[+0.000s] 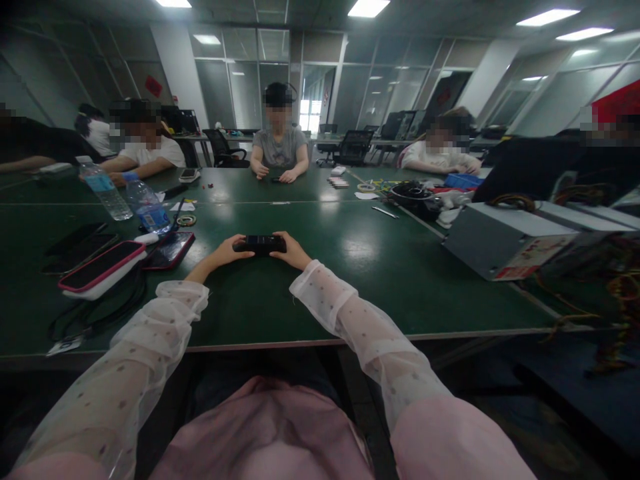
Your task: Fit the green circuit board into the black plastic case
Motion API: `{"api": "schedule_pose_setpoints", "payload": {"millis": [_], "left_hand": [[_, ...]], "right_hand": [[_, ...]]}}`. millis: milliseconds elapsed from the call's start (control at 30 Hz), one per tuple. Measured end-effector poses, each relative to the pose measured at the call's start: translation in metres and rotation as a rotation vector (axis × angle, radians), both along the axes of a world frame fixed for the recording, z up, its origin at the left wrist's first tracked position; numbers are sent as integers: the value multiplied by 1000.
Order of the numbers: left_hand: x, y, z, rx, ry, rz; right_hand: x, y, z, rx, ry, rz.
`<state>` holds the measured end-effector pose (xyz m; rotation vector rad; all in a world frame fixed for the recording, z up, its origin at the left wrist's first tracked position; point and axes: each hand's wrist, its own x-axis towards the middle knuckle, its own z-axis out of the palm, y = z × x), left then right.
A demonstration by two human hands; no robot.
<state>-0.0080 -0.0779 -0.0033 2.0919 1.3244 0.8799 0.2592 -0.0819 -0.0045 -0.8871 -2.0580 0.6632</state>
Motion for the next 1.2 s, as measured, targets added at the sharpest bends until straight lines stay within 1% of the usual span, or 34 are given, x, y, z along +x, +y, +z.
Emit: {"api": "schedule_pose_setpoints", "payload": {"millis": [233,467,833,933,1200], "left_hand": [[0,-1,0,9,9,-5],[0,-1,0,10,20,1],[0,0,-1,16,29,-9],[0,1,-2,13,33,5],[-2,1,-2,11,57,-15]], "right_hand": [[0,-2,2,9,-12,-5],[1,1,-1,35,-11,10],[0,1,-2,44,-25,-23],[1,2,-2,38,-29,-17],[3,2,-1,-13,-3,-12]]}}
